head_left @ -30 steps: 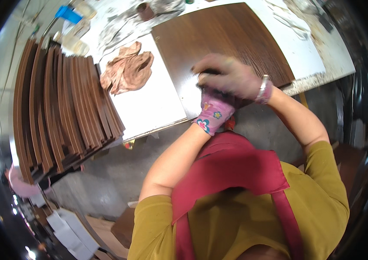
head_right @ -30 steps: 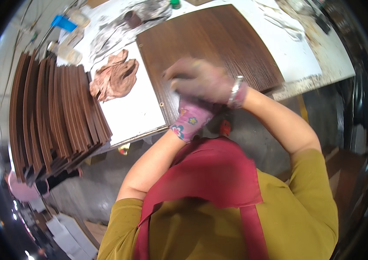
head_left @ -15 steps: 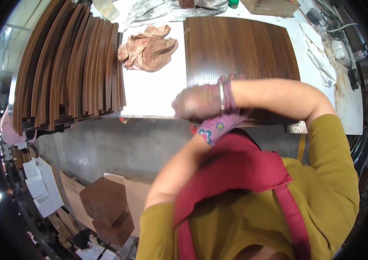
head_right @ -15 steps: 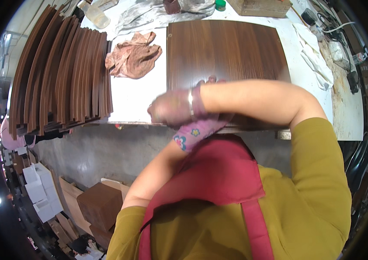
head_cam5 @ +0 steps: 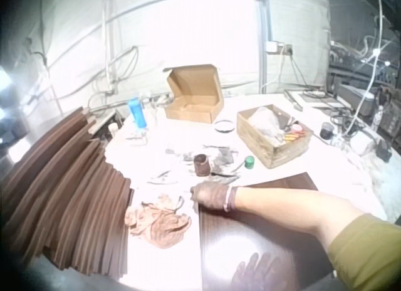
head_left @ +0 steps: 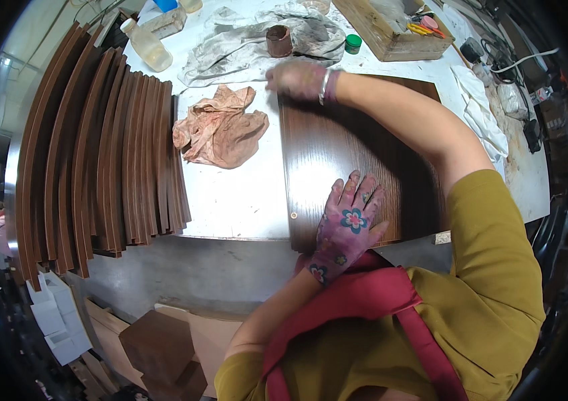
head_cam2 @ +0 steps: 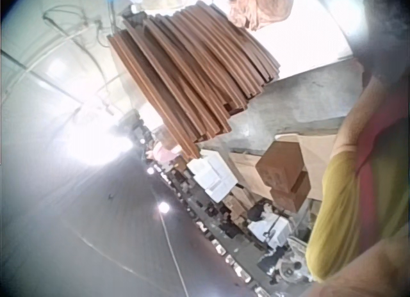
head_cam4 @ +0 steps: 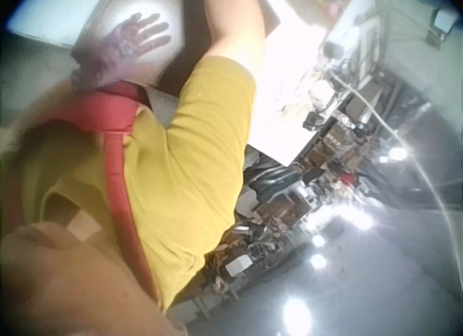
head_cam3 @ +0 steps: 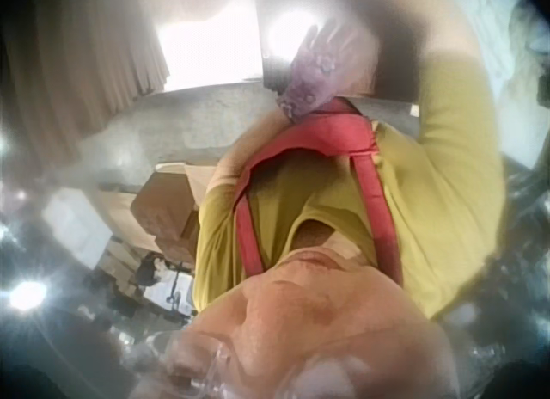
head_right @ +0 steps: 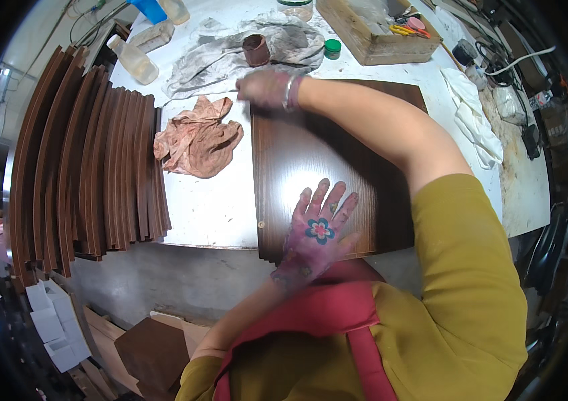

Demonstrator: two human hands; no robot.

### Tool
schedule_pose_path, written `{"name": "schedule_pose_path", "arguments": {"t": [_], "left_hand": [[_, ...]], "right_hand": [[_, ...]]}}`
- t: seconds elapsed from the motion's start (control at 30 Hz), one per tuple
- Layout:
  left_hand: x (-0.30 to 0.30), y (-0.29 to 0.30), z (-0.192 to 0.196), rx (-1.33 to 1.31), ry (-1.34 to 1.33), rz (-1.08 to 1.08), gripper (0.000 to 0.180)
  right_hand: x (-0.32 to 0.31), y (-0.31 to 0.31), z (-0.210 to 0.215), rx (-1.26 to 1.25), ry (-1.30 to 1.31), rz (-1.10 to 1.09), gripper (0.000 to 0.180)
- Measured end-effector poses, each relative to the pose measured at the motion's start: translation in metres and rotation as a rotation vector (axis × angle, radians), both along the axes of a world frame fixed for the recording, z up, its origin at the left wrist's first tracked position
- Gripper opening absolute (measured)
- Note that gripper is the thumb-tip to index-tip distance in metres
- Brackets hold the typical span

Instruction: The person wipes down wooden furniture panels with a cloth, handling them one by one from a stack and placing them into a new stack.

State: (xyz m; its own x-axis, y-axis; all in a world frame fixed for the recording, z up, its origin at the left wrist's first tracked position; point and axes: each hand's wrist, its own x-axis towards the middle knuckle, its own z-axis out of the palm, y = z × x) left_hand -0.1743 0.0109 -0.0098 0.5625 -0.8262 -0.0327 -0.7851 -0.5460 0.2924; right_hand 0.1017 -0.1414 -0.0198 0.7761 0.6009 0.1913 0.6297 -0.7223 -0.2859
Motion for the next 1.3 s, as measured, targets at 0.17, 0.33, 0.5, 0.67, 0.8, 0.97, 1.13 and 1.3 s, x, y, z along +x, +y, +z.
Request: {"name": "schedule_pose_path", "arguments": {"t": [0.17, 0.33, 0.5, 0.67, 0.8, 0.97, 1.13, 1.3], "left_hand": [[0.007, 0.004, 0.001, 0.018, 0.026, 0.016, 0.071], [0.007, 0.004, 0.000, -0.103, 0.056, 0.002, 0.069], [0.006, 0.005, -0.002, -0.126, 0.046, 0.012, 0.069], [0.007, 0.006, -0.007, -0.132, 0.030, 0.025, 0.068], [0.005, 0.003, -0.004, -0.107, 0.021, 0.015, 0.069], [0.005, 0.005, -0.007, -0.129, 0.010, 0.053, 0.069], [0.006, 0.002, -0.005, 0.046, 0.424, 0.032, 0.066], [0.015, -0.017, -0.117, -0.562, 0.527, -0.095, 0.042]], "right_hand": [[0.012, 0.001, 0.039, 0.097, 0.089, -0.340, 0.021], [0.024, -0.024, 0.017, 0.270, 0.115, -0.278, 0.020], [-0.001, 0.003, 0.020, 0.073, 0.106, -0.182, 0.017], [-0.052, 0.026, 0.024, 0.091, 0.175, 0.039, 0.016], [-0.013, 0.003, 0.020, 0.159, 0.038, -0.177, 0.016], [-0.060, 0.032, 0.012, 0.123, -0.043, -0.012, 0.011], [-0.182, 0.084, 0.025, 0.192, 0.082, 0.238, 0.020], [-0.233, 0.142, 0.059, -0.123, 0.974, 0.464, 0.014]]}}
